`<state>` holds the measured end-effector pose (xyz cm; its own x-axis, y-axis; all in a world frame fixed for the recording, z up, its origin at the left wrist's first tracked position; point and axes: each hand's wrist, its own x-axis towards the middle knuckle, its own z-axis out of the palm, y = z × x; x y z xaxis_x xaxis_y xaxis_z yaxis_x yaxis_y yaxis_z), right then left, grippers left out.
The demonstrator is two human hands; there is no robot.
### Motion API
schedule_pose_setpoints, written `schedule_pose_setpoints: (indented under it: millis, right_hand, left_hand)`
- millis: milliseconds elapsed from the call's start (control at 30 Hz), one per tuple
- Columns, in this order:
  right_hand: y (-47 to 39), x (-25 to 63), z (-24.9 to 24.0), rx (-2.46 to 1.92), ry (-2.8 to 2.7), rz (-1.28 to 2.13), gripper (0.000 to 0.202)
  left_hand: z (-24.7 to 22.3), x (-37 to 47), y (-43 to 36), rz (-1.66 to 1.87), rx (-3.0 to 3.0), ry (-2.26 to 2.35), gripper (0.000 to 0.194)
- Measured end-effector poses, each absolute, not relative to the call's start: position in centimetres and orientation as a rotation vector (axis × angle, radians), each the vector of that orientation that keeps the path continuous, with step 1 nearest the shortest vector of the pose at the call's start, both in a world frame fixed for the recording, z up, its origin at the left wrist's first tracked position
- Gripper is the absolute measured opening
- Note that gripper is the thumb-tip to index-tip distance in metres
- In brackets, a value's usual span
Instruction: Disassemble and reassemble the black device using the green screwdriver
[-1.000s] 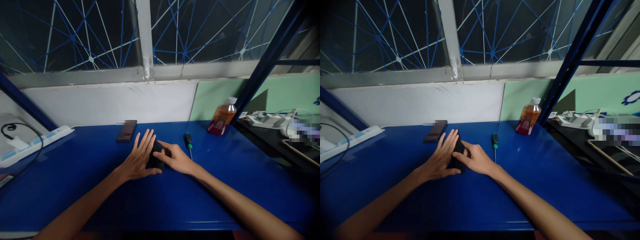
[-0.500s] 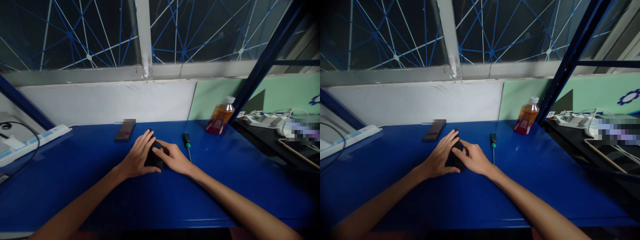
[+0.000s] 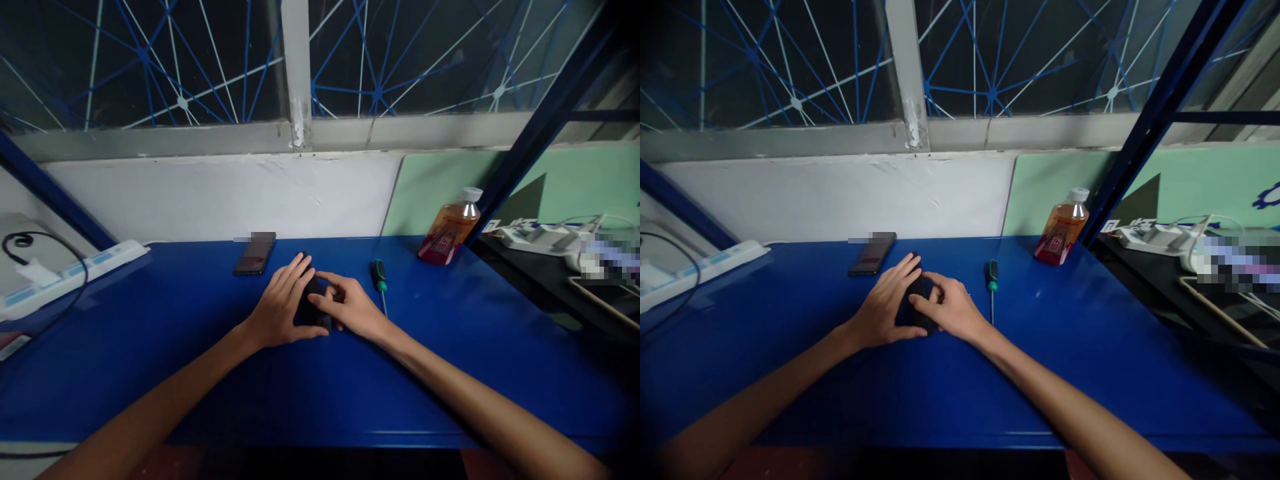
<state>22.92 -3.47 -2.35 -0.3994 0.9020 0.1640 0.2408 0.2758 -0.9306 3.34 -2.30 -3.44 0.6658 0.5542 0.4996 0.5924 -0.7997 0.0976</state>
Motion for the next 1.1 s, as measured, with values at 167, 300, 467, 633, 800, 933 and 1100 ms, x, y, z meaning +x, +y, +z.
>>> schedule_pose_setpoints:
  millis: [167, 300, 467, 633, 800, 933, 1100]
  right_hand:
    - [-3.7, 22.9, -2.1, -1.029, -1.833, 1.192, 0.057]
    - [-3.1, 23.6, -1.7, -1.063, -1.767, 1.106, 0.049]
    - [-2.1, 24.9, -1.0, -1.103, -1.698, 0.972, 0.043]
    - [-1.6, 25.8, -0.6, -1.201, -1.774, 0.753, 0.033]
    - [-1.1, 26.3, -1.0, -1.278, -1.947, 0.329, 0.023]
    - [-0.7, 26.8, -1.5, -1.319, -2.037, 0.157, 0.024]
    - [-0.4, 27.1, -1.9, -1.336, -2.106, 0.130, 0.029]
  left_hand:
    - [-2.8, 2.3, -1.7, -0.844, -3.014, -0.975, 0.088]
    - [-2.3, 0.8, -0.8, -0.867, -3.040, -1.234, 0.082]
    - [-1.6, 0.0, -0.1, -0.963, -3.120, -1.319, 0.073]
    - [-1.2, -0.2, 0.3, -1.172, -3.286, -1.288, 0.057]
    - [-1.2, -0.2, 0.5, -1.321, -3.208, -1.483, 0.051]
    - [-1.1, -0.5, 0.6, -1.405, -3.018, -1.663, 0.046]
    - [-1.0, -1.0, 0.9, -1.408, -2.975, -1.733, 0.034]
